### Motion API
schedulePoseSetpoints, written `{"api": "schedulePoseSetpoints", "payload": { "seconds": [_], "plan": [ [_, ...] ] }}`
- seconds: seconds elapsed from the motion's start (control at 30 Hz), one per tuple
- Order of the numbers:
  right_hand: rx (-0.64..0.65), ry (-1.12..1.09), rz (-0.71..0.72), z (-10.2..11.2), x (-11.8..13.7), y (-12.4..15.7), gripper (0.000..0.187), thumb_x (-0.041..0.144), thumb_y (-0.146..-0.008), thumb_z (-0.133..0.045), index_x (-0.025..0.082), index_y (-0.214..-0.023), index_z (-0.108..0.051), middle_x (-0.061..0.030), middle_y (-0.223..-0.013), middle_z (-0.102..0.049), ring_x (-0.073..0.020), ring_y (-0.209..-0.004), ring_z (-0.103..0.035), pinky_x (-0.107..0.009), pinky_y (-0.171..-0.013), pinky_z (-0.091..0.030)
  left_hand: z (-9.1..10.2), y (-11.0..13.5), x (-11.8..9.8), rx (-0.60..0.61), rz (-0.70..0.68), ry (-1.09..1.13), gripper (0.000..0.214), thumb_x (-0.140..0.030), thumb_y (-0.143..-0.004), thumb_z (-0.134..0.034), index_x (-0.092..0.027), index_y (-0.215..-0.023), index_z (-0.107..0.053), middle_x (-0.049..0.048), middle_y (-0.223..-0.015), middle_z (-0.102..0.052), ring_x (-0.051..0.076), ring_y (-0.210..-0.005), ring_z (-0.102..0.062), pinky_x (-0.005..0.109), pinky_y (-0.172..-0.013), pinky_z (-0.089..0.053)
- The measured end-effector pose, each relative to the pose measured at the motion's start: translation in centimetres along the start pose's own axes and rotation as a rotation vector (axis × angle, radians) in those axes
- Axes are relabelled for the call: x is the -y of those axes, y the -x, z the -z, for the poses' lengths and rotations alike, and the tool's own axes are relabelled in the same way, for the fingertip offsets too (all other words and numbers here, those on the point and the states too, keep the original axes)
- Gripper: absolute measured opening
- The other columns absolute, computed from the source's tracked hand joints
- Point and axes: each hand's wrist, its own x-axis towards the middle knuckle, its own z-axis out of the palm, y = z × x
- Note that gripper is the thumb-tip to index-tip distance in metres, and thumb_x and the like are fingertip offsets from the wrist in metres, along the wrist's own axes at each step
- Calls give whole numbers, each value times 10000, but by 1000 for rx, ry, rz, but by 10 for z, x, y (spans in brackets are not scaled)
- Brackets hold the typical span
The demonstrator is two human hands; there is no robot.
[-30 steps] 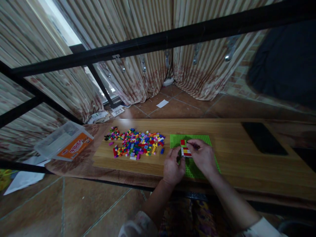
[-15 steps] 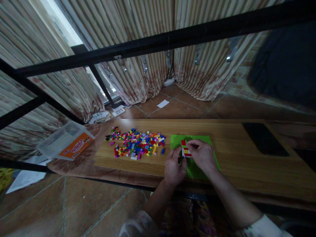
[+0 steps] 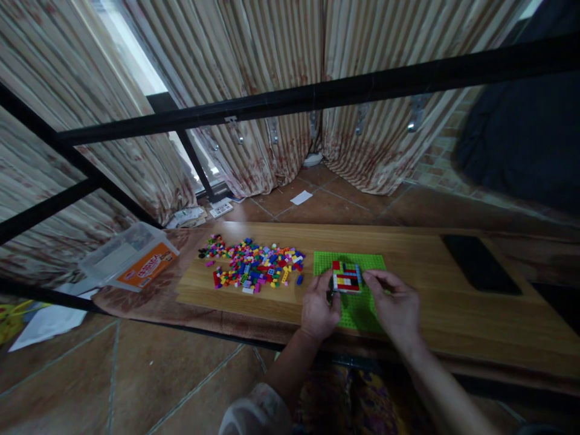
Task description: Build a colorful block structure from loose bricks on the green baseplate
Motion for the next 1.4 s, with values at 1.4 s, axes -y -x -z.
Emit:
{"api": "schedulePoseSetpoints", "payload": {
  "seconds": [1.4],
  "plan": [
    [620, 241, 82, 27, -52, 99, 280, 493, -834, -562, 258, -879, -706, -17, -885, -715, -171, -857, -688, -220, -751, -536, 148, -17, 79, -189, 208, -755, 206, -104, -760, -547, -176, -880, -698, 106, -1073, -625, 271, -983, -550, 405, -894, -458]
  ]
}}
